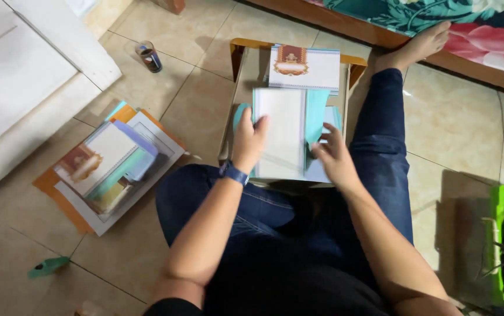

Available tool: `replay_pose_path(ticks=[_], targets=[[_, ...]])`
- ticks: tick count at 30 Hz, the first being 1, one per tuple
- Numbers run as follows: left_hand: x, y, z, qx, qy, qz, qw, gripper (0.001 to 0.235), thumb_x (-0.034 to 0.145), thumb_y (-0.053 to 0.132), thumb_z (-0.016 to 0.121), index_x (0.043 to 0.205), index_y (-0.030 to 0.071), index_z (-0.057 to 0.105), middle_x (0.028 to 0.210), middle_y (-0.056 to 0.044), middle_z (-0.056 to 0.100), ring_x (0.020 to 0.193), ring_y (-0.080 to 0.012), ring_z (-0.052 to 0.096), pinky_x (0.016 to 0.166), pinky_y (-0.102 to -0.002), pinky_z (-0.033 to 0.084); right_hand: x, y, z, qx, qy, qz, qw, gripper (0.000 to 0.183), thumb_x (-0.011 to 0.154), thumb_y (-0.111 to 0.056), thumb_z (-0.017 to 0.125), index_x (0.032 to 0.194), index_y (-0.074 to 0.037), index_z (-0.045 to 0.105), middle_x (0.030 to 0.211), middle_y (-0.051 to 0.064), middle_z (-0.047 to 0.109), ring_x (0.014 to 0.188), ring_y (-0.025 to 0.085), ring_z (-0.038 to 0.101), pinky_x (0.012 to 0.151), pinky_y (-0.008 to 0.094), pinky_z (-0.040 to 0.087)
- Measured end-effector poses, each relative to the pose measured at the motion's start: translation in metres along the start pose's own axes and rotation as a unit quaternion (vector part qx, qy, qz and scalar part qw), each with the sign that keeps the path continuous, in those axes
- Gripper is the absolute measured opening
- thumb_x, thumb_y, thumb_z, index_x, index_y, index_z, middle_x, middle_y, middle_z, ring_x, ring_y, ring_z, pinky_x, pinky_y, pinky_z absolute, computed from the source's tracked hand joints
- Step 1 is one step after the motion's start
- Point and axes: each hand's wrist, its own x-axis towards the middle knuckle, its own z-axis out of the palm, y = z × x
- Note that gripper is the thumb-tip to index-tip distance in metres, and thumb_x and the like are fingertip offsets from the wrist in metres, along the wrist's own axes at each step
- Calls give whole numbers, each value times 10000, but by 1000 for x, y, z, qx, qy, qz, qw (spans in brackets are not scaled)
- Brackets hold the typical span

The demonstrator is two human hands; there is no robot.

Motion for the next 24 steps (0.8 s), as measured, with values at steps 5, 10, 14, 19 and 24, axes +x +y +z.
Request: replay_pose_path(ticks=[5,10,14,19,24], targets=[[-48,62,-11,104,82,121,984,662,900,168,634,1501,91,365,1427,-373,456,1363,-576,396,1083,-682,357,3,3,6,-214,27,68,974,391,918,-76,724,1296,-67,624,947,126,694,805,285,705,693,396,569],[-62,49,12,223,-176,291,914,234,957,302,621,1099,183,764,1684,-195,190,1532,-536,106,1189,-740,166,7,27,-11,-348,38,65,934,381,860,-186,772,1232,-152,700,900,61,708,720,247,671,634,390,547],[-67,49,8,249,-237,313,885,315,927,66,598,1193,216,676,1702,-168,147,1574,-434,87,1216,-688,156,6,14,-12,-320,44,73,944,329,885,-147,773,1207,-99,724,895,83,689,749,210,675,648,370,556],[-64,45,13,255,-233,296,891,355,939,-40,574,1187,208,625,1716,-169,78,1577,-426,118,1173,-737,175,2,-18,-3,-222,43,88,970,285,938,-50,703,1221,-15,692,929,150,697,780,222,678,665,364,553],[-65,39,16,284,-241,314,873,439,948,12,608,1256,319,668,1721,-118,97,1586,-400,105,1185,-716,215,1,-9,-15,-190,89,67,975,277,954,-28,669,1230,5,666,992,184,674,863,266,702,685,365,563]])
